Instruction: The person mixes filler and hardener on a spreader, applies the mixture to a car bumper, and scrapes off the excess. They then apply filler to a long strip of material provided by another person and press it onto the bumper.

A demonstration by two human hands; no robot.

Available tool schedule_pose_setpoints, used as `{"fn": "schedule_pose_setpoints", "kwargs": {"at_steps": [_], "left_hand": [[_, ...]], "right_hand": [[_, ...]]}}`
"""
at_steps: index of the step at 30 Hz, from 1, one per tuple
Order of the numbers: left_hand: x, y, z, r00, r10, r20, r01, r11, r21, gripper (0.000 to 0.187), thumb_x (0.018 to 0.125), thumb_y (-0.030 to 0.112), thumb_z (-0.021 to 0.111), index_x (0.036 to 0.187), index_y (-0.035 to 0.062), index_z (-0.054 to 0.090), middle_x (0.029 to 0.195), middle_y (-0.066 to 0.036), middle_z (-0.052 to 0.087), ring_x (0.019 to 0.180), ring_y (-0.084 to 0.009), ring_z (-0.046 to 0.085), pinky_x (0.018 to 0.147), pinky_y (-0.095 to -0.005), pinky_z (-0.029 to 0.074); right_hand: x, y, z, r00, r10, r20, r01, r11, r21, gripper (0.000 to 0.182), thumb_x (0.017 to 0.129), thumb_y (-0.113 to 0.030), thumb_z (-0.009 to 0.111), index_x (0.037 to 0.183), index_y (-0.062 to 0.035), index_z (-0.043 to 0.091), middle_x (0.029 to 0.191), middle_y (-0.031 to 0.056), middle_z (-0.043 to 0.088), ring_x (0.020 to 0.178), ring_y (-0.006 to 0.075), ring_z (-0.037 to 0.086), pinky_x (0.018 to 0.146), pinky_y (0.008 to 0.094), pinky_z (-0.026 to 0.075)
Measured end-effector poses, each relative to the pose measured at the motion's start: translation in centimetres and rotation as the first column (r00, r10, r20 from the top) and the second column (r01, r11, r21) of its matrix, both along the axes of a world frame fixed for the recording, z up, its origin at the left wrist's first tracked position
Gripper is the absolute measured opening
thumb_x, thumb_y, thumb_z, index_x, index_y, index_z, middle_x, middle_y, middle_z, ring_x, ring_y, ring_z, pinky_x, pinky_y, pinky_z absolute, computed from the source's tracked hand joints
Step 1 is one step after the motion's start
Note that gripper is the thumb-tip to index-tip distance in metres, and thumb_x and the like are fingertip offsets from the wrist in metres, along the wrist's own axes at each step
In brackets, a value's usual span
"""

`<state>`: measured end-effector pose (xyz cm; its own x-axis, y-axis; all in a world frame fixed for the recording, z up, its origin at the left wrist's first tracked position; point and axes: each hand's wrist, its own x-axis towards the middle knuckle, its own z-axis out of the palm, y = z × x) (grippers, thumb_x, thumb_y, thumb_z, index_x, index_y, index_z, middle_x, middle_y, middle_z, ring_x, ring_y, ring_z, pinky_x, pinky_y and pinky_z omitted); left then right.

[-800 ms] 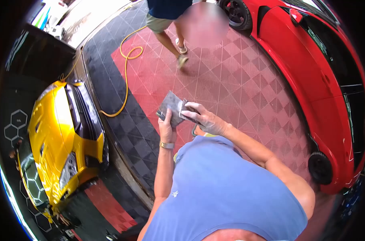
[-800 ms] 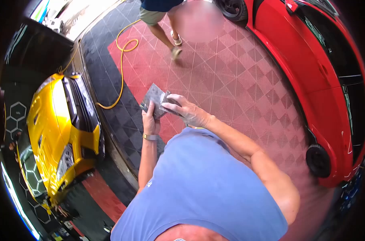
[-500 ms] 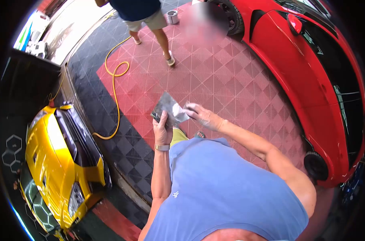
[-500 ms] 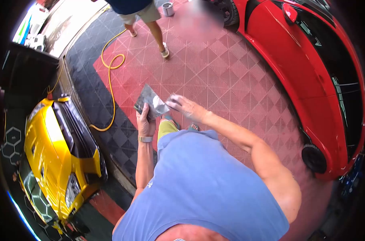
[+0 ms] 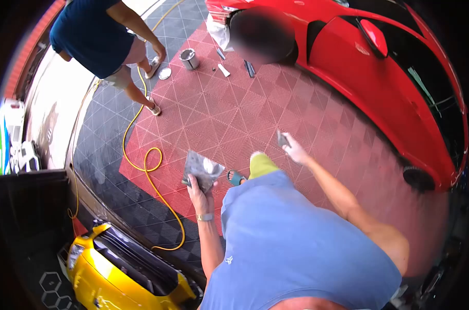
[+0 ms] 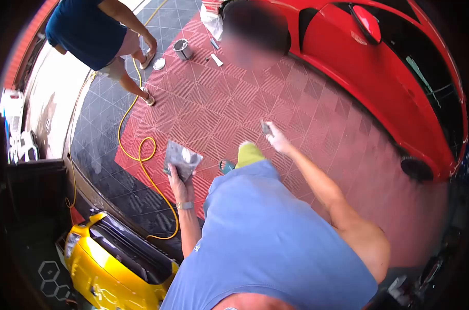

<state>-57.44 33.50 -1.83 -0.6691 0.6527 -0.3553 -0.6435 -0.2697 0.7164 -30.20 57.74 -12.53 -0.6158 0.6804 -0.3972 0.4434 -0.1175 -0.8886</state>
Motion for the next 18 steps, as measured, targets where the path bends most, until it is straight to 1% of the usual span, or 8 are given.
{"fn": "schedule_pose_setpoints", "kwargs": {"at_steps": [4, 9, 12, 13, 14, 15, 17, 18], "left_hand": [[-9.3, 6.6, 1.5, 0.999, -0.052, -0.012, 0.052, 0.999, -0.014, 0.035, 0.096, 0.036, 0.047, 0.115, 0.007, 0.048, 0.106, -0.006, 0.059, 0.089, -0.0188, 0.063, 0.06, -0.0368, 0.059], [-22.2, 16.2, -2.7, 1.0, -0.028, -0.005, 0.028, 1.0, -0.008, 0.037, 0.094, 0.037, 0.05, 0.116, 0.0079, 0.051, 0.107, -0.005, 0.061, 0.089, -0.0185, 0.064, 0.062, -0.034, 0.057], [-26.7, 20.4, -2.5, 0.996, 0.073, 0.058, -0.071, 0.997, -0.043, 0.039, 0.091, 0.04, 0.055, 0.115, 0.0081, 0.054, 0.104, -0.004, 0.063, 0.087, -0.0177, 0.063, 0.062, -0.0312, 0.055], [-29.2, 21.6, -2.5, 0.994, 0.077, 0.077, -0.073, 0.996, -0.05, 0.04, 0.09, 0.04, 0.056, 0.114, 0.0083, 0.054, 0.103, -0.004, 0.063, 0.087, -0.0174, 0.063, 0.062, -0.0311, 0.055], [-31.9, 22.6, -2.3, 0.995, 0.08, 0.055, -0.077, 0.995, -0.061, 0.041, 0.09, 0.04, 0.057, 0.116, 0.0079, 0.053, 0.107, -0.004, 0.061, 0.09, -0.0177, 0.062, 0.065, -0.0319, 0.055], [-34.1, 23.6, -2.4, 0.995, 0.089, 0.047, -0.086, 0.994, -0.063, 0.043, 0.09, 0.04, 0.057, 0.118, 0.0075, 0.052, 0.111, -0.005, 0.06, 0.092, -0.0181, 0.061, 0.068, -0.0326, 0.054], [-37.4, 24.0, -2.2, 0.986, 0.144, 0.083, -0.136, 0.986, -0.095, 0.046, 0.09, 0.039, 0.058, 0.121, 0.006, 0.05, 0.114, -0.006, 0.059, 0.097, -0.0188, 0.06, 0.075, -0.0325, 0.053], [-39.0, 24.7, -1.9, 0.992, 0.092, 0.09, -0.083, 0.992, -0.1, 0.047, 0.09, 0.038, 0.058, 0.121, 0.0053, 0.05, 0.115, -0.007, 0.059, 0.098, -0.0191, 0.06, 0.077, -0.0325, 0.053]], "right_hand": [[-5.7, 2.4, 1.7, 0.882, -0.456, -0.121, 0.363, 0.82, -0.443, 0.039, 0.089, -0.012, 0.052, 0.126, -0.0085, 0.037, 0.102, 0.0085, 0.054, 0.082, 0.0196, 0.06, 0.062, 0.0398, 0.057], [-19.6, 10.9, -1.8, 0.739, -0.656, -0.153, 0.413, 0.621, -0.666, 0.061, 0.087, -0.016, 0.055, 0.139, -0.0078, 0.025, 0.12, 0.014, 0.049, 0.1, 0.0287, 0.059, 0.066, 0.0494, 0.058], [-28.2, 16.8, -3.4, 0.828, -0.549, -0.109, 0.461, 0.78, -0.424, 0.078, 0.081, -0.019, 0.062, 0.143, 0.0025, 0.02, 0.138, 0.0162, 0.04, 0.127, 0.0227, 0.037, 0.104, 0.0323, 0.031], [-30.9, 20.0, -8.9, 0.862, -0.471, -0.19, 0.356, 0.828, -0.434, 0.081, 0.08, -0.017, 0.061, 0.143, 0.0045, 0.016, 0.137, 0.0177, 0.04, 0.127, 0.0237, 0.039, 0.103, 0.0336, 0.034], [-35.1, 21.3, -1.8, 0.855, -0.486, -0.18, 0.349, 0.796, -0.494, 0.081, 0.079, -0.014, 0.059, 0.143, 0.0052, 0.014, 0.136, 0.0184, 0.041, 0.125, 0.0244, 0.042, 0.102, 0.0334, 0.035], [-38.1, 23.8, -5.5, 0.875, -0.42, -0.242, 0.279, 0.844, -0.457, 0.078, 0.079, -0.011, 0.056, 0.144, 0.0031, 0.015, 0.133, 0.018, 0.043, 0.118, 0.0233, 0.047, 0.099, 0.0334, 0.038], [-44.1, 25.8, -0.8, 0.884, -0.388, -0.262, 0.272, 0.881, -0.387, 0.063, 0.08, -0.009, 0.054, 0.137, 0.0013, 0.029, 0.121, 0.0147, 0.05, 0.11, 0.0199, 0.05, 0.094, 0.0332, 0.04], [-46.6, 27.6, 2.1, 0.911, -0.23, -0.344, 0.108, 0.934, -0.34, 0.055, 0.079, -0.011, 0.056, 0.129, -0.0007, 0.036, 0.114, 0.012, 0.052, 0.106, 0.0198, 0.051, 0.091, 0.0331, 0.041]]}}
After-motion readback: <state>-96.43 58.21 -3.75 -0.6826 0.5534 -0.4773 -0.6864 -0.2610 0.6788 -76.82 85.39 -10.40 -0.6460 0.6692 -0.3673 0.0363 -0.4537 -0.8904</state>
